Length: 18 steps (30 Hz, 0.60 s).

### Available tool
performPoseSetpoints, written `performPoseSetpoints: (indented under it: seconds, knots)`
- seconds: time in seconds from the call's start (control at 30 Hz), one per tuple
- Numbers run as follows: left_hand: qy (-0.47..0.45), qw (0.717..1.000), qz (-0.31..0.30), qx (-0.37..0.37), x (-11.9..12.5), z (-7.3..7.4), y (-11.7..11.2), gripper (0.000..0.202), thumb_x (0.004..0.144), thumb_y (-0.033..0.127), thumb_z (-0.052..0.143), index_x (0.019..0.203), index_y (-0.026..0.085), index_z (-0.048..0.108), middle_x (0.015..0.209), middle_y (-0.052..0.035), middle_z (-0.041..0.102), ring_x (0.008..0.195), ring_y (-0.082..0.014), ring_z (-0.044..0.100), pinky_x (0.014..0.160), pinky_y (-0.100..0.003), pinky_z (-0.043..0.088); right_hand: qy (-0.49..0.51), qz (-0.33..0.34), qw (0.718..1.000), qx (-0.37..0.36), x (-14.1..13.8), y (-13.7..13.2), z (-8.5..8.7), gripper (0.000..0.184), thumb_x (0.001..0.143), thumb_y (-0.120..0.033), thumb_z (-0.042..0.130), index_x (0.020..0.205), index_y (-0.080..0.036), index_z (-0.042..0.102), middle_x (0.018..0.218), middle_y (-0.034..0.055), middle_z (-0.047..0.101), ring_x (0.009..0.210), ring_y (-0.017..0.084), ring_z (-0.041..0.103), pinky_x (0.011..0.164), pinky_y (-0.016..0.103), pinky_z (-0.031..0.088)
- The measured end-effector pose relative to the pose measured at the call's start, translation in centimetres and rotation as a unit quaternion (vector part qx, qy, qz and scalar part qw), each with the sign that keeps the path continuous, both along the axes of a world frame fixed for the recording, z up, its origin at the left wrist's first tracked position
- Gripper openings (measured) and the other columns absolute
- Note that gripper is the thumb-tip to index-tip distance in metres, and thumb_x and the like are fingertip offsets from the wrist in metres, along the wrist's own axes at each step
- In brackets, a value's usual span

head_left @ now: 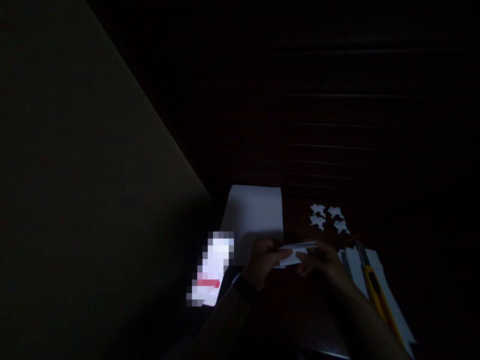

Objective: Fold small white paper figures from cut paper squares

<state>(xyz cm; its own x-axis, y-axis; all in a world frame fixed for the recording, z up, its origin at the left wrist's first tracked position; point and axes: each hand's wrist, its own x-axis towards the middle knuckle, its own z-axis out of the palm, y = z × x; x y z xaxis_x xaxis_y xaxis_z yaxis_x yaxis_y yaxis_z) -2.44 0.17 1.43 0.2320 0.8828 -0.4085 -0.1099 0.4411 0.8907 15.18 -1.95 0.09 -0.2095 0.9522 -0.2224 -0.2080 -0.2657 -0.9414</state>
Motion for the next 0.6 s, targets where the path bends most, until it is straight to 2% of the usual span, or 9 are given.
performPoseSetpoints:
  seconds: [0.17,0.33,0.6]
  knots:
    - [-0.003,1.0,0.01,-0.012,0.23,0.4,0.0,0.023,0.06,0.029,0.074,0.07,0.008,0.068,0.059,-0.0038,0.063,0.054,-0.013,0.056,0.05,-0.022,0.04,-0.01,-0.015,1.0,0.0,-0.21,0.09,-0.42,0.024,0.072,-0.026,0.069,0.091,-0.014,0.06,0.066,0.0017,0.063,0.05,0.015,0.062,0.044,0.024,0.052]
    - [0.004,1.0,0.028,0.011,0.34,0.34,-0.2,0.021,0.063,0.03,0.073,0.068,0.009,0.07,0.059,-0.0033,0.064,0.052,-0.0109,0.054,0.049,-0.021,0.038,0.009,-0.03,0.999,-0.009,-0.84,-0.06,-0.77,0.037,0.073,-0.03,0.069,0.105,-0.019,0.054,0.081,0.004,0.065,0.055,0.017,0.065,0.044,0.025,0.051]
    - [0.023,0.999,0.022,0.003,0.41,0.21,-0.26,0.023,0.062,0.032,0.073,0.067,0.009,0.071,0.059,-0.0049,0.066,0.051,-0.0122,0.054,0.048,-0.022,0.037,-0.009,-0.026,1.0,-0.011,-0.78,-0.06,-0.78,0.035,0.068,-0.035,0.073,0.093,-0.015,0.058,0.076,0.0055,0.068,0.052,0.016,0.064,0.043,0.024,0.05]
